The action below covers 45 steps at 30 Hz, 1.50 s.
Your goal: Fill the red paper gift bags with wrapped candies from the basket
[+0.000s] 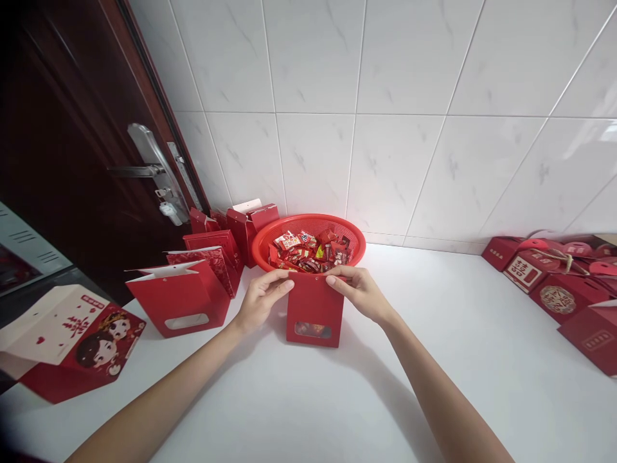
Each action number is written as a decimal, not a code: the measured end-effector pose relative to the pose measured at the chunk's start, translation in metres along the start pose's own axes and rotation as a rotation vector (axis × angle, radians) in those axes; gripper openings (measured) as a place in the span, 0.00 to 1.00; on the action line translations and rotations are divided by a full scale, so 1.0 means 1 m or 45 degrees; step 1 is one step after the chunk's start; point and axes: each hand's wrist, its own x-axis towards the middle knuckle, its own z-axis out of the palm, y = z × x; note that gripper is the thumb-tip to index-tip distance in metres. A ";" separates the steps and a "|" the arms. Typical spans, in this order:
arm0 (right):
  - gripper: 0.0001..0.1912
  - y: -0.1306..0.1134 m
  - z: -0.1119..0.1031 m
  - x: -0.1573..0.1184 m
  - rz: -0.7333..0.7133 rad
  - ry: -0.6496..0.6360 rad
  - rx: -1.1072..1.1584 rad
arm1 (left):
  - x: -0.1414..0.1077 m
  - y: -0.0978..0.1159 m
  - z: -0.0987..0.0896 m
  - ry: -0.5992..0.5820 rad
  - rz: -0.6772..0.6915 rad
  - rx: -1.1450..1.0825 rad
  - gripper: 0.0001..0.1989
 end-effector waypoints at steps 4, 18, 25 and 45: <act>0.19 0.002 -0.001 0.000 0.000 -0.009 0.009 | 0.000 0.002 -0.001 -0.010 -0.039 -0.041 0.20; 0.18 0.006 -0.003 0.001 0.013 -0.012 0.032 | -0.001 0.006 -0.003 -0.155 -0.091 -0.115 0.18; 0.19 0.005 -0.003 0.000 0.040 -0.003 0.042 | -0.001 0.008 -0.004 -0.190 -0.105 -0.134 0.18; 0.22 0.011 -0.001 0.000 0.116 0.130 0.057 | -0.004 0.008 0.009 -0.166 -0.216 -0.321 0.15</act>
